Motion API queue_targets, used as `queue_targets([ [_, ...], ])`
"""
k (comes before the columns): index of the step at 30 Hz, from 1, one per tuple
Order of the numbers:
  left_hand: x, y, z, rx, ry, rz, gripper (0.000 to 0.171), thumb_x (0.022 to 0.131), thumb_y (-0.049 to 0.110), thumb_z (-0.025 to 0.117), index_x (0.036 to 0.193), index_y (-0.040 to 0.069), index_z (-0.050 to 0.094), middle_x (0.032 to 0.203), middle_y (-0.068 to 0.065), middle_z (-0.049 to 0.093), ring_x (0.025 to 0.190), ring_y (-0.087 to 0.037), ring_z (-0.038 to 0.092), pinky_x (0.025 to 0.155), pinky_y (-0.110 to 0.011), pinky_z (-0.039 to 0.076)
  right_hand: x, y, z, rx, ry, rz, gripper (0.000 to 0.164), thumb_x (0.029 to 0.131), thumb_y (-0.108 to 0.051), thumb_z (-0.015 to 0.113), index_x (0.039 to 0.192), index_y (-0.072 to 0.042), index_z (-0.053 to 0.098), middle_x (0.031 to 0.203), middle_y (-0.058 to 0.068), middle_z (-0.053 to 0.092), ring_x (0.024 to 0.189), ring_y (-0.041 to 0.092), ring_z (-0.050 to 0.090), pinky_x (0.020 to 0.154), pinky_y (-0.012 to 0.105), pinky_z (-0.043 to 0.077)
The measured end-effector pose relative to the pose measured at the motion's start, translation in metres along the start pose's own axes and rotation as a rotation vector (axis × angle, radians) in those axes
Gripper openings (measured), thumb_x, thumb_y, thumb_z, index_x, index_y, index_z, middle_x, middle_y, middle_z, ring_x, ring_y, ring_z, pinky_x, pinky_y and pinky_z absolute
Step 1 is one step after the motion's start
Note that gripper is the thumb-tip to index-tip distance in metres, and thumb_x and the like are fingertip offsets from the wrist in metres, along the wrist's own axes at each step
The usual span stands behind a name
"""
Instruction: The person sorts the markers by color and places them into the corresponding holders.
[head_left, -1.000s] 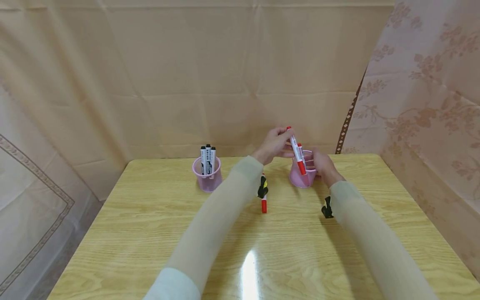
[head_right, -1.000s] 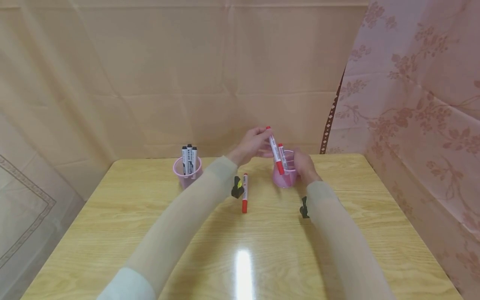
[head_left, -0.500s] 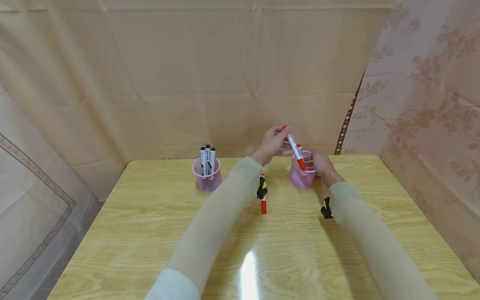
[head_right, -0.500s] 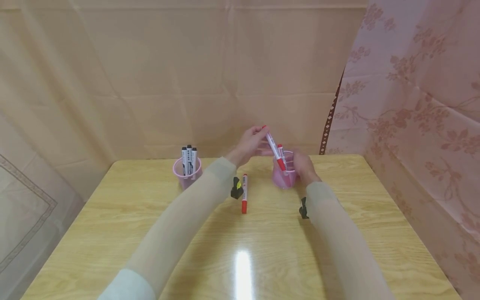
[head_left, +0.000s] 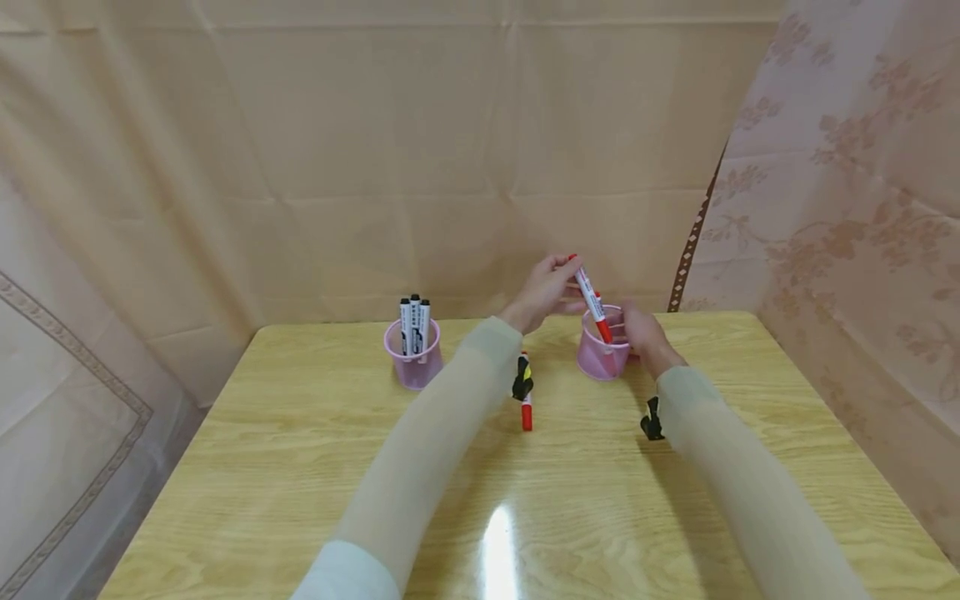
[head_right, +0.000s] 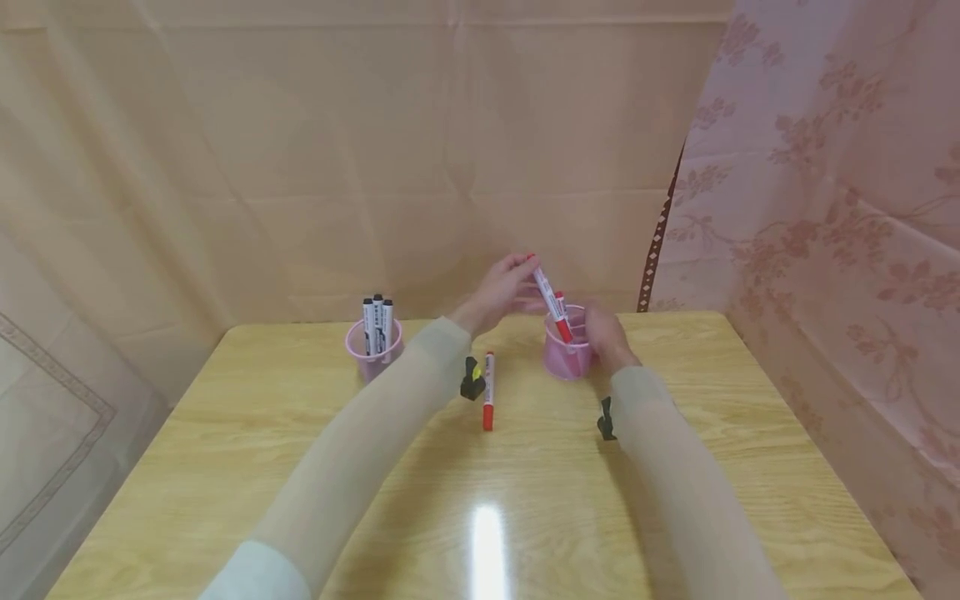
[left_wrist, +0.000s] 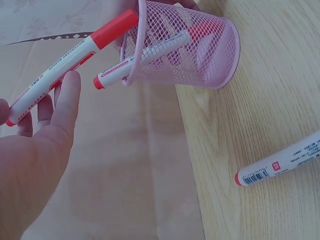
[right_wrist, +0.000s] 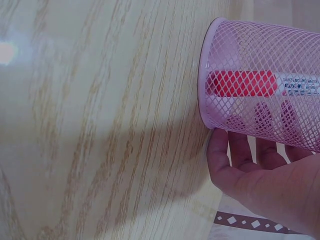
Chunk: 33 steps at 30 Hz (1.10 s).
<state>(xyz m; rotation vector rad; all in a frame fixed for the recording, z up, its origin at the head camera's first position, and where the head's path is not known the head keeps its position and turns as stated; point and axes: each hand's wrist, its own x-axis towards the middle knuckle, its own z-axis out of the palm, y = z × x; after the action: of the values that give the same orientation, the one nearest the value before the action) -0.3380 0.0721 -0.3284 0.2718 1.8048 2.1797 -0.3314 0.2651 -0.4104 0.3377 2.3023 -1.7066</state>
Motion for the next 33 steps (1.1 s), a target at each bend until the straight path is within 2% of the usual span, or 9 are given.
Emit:
queue_targets([
  [8, 0.003, -0.001, 0.001, -0.04, 0.002, 0.023, 0.018, 0.107, 0.021, 0.053, 0.116, 0.005, 0.053, 0.1, -0.014, 0.058, 0.088, -0.027, 0.064, 0.101, -0.057, 0.048, 0.0, 0.001, 0.001, -0.001, 0.015, -0.001, 0.076, 0.105, -0.05, 0.01, 0.149, 0.002, 0.044, 0.149, 0.022, 0.046, 0.125, 0.033, 0.051, 0.101, 0.044, 0.045],
  [16, 0.002, -0.003, -0.001, -0.023, -0.026, -0.004, 0.026, 0.108, 0.021, 0.052, 0.123, 0.0, 0.053, 0.098, -0.012, 0.059, 0.106, -0.039, 0.063, 0.102, -0.056, 0.049, 0.002, 0.003, 0.001, -0.001, -0.001, 0.004, 0.077, 0.105, -0.05, 0.008, 0.148, 0.003, 0.044, 0.15, 0.022, 0.045, 0.133, 0.036, 0.046, 0.107, 0.047, 0.042],
  [22, 0.0, -0.006, 0.001, -0.01, -0.044, -0.007, 0.027, 0.108, 0.021, 0.052, 0.123, -0.001, 0.053, 0.11, -0.02, 0.059, 0.113, -0.042, 0.06, 0.103, -0.057, 0.047, 0.001, 0.005, 0.001, 0.0, 0.007, 0.011, 0.077, 0.106, -0.049, 0.006, 0.149, 0.003, 0.043, 0.152, 0.022, 0.044, 0.135, 0.037, 0.044, 0.109, 0.05, 0.04],
  [27, 0.0, -0.009, 0.001, 0.006, -0.04, -0.011, 0.031, 0.108, 0.022, 0.051, 0.129, -0.001, 0.051, 0.124, -0.028, 0.056, 0.119, -0.044, 0.058, 0.1, -0.052, 0.051, 0.001, 0.004, 0.001, 0.004, 0.002, 0.002, 0.077, 0.106, -0.05, 0.005, 0.149, 0.003, 0.043, 0.152, 0.023, 0.043, 0.135, 0.037, 0.044, 0.108, 0.048, 0.041],
  [33, -0.001, -0.011, 0.001, 0.038, -0.035, -0.015, 0.032, 0.108, 0.022, 0.052, 0.13, 0.0, 0.052, 0.12, -0.024, 0.061, 0.111, -0.037, 0.063, 0.096, -0.047, 0.054, 0.002, 0.001, -0.001, -0.02, -0.009, -0.008, 0.079, 0.106, -0.053, 0.006, 0.15, 0.002, 0.043, 0.152, 0.022, 0.044, 0.135, 0.038, 0.045, 0.105, 0.047, 0.042],
])
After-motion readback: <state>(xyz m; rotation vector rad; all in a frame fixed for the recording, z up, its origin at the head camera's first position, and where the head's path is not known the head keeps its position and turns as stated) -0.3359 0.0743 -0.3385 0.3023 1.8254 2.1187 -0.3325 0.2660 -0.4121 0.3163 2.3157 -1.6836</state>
